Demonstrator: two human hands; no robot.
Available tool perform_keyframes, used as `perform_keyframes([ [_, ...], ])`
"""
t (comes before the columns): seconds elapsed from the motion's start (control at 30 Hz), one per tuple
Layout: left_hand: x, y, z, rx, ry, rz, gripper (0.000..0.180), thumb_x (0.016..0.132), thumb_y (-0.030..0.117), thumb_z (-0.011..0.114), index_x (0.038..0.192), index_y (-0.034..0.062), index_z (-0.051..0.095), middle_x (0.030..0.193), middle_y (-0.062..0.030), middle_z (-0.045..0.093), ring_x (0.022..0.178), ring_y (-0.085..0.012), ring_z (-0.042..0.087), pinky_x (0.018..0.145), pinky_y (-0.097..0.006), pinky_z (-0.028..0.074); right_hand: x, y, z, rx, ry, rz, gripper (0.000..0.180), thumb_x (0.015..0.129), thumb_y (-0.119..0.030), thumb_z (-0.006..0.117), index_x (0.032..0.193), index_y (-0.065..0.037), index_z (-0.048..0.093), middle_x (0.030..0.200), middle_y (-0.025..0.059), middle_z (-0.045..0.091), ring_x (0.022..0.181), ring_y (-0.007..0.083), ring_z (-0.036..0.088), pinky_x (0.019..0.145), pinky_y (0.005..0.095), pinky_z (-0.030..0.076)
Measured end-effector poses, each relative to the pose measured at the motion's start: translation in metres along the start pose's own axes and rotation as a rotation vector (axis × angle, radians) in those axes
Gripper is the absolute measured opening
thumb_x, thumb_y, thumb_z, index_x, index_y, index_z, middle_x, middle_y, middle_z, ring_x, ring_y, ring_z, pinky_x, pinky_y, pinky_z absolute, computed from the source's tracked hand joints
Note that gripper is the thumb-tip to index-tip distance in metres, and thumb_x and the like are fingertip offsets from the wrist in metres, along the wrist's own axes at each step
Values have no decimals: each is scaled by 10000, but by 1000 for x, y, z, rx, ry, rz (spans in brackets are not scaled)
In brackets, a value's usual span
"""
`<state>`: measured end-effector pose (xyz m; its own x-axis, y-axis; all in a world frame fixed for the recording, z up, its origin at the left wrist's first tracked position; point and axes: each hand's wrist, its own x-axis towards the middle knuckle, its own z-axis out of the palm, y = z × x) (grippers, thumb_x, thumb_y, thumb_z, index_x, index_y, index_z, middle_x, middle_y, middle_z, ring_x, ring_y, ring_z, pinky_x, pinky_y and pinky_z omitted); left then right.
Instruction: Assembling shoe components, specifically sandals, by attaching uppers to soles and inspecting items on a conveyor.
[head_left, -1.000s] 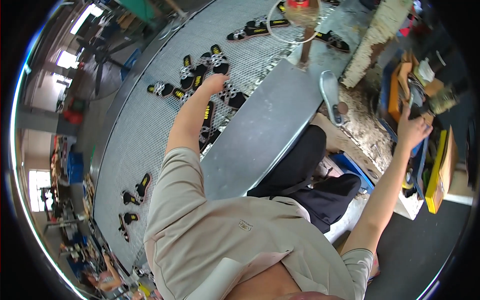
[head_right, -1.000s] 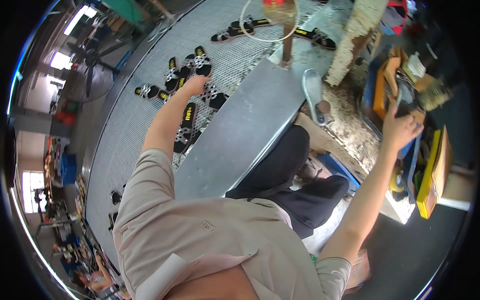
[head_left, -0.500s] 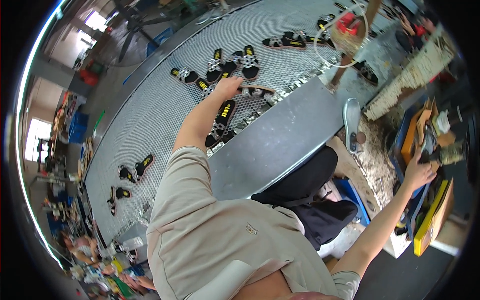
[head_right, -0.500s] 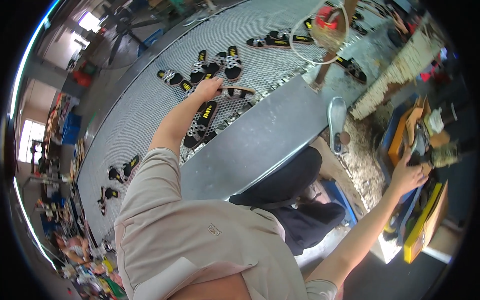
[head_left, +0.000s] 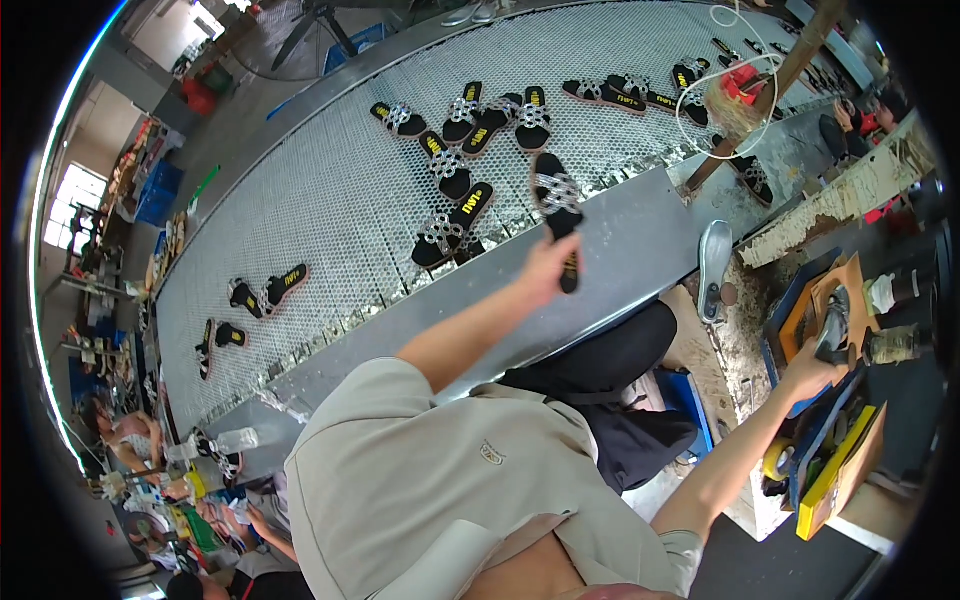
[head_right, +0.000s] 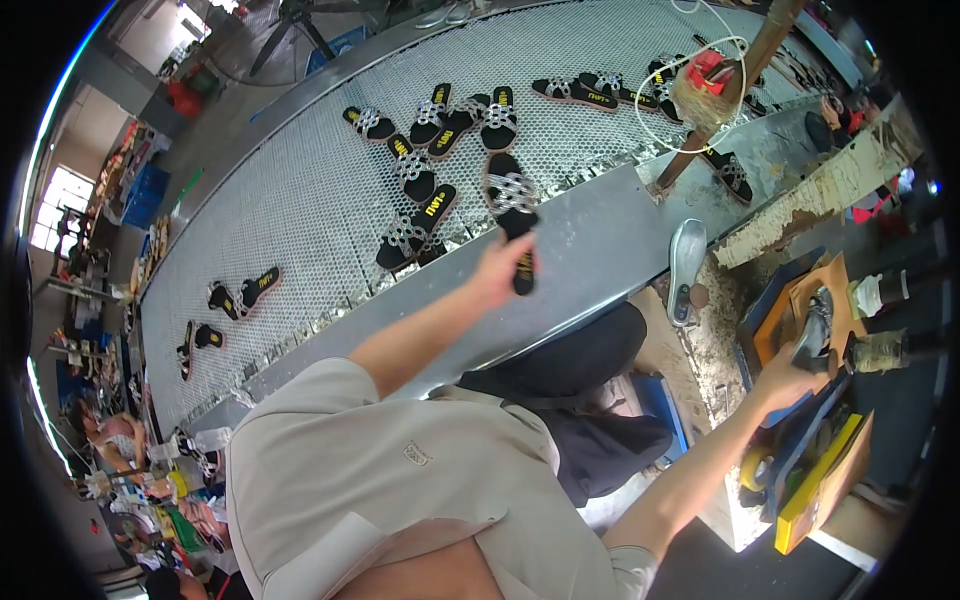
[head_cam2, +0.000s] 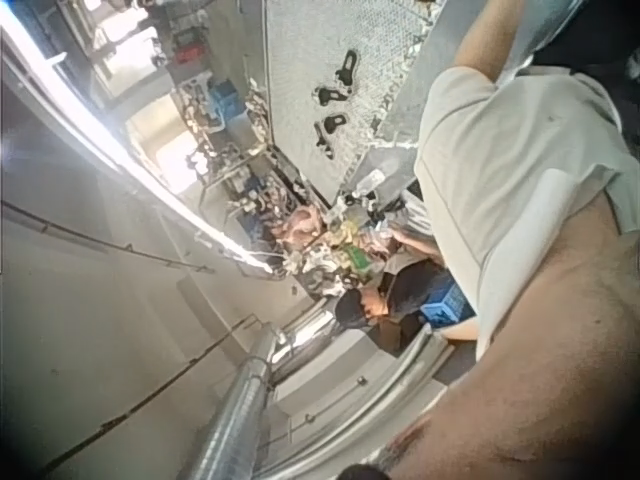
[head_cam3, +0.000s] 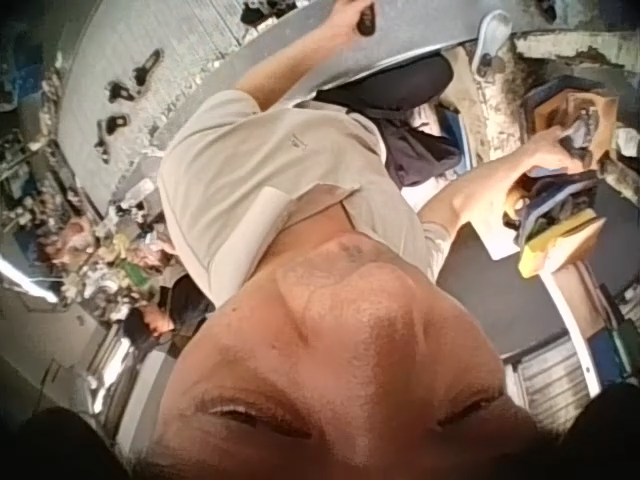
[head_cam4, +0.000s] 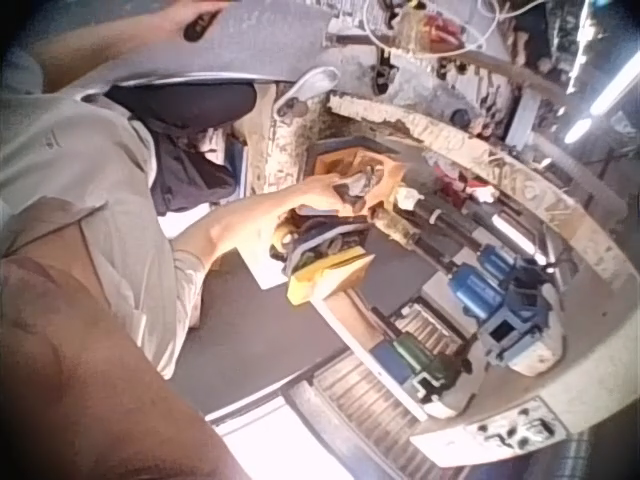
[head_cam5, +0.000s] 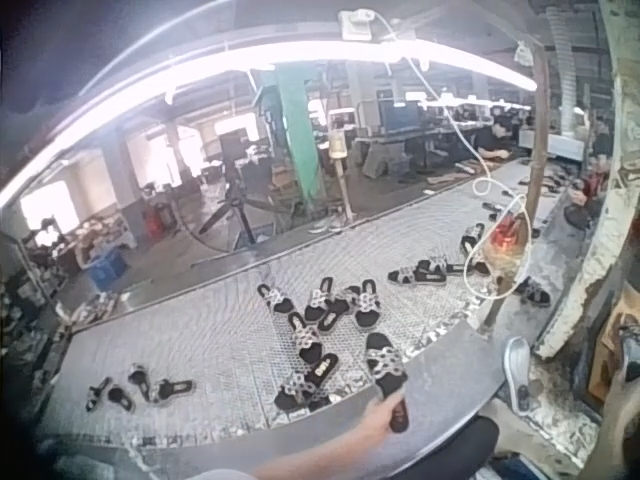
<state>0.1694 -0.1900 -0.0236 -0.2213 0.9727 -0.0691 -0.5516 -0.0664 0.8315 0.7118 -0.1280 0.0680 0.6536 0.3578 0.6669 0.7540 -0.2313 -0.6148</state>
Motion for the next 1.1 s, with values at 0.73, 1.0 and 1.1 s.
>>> perform_keyframes([
  [0.73,-130,76,-222,-320,949,561,874,969,837,444,1158,-5,585,978,-127,667,844,-277,709,811,-443,618,-380,-217,-145,908,-1518,-358,586,832,-295,863,1208,42,566,1077,208,723,981,313,716,909,409,544],
  [1.0,-84,-23,-11,-315,116,96,830,1047,762,283,1416,68,549,1297,-141,674,1221,-316,659,1037,-490,550,-348,-207,-121,885,-1184,-222,637,847,-246,860,1309,68,552,1173,235,716,1104,342,718,969,420,546],
  [1.1,-76,-30,60,-276,-151,48,749,1082,696,319,1337,35,562,1154,-135,707,1083,-275,704,990,-453,577,-319,-201,-81,845,-935,-190,702,841,-278,869,1338,73,517,1201,262,707,1128,380,709,989,438,538],
])
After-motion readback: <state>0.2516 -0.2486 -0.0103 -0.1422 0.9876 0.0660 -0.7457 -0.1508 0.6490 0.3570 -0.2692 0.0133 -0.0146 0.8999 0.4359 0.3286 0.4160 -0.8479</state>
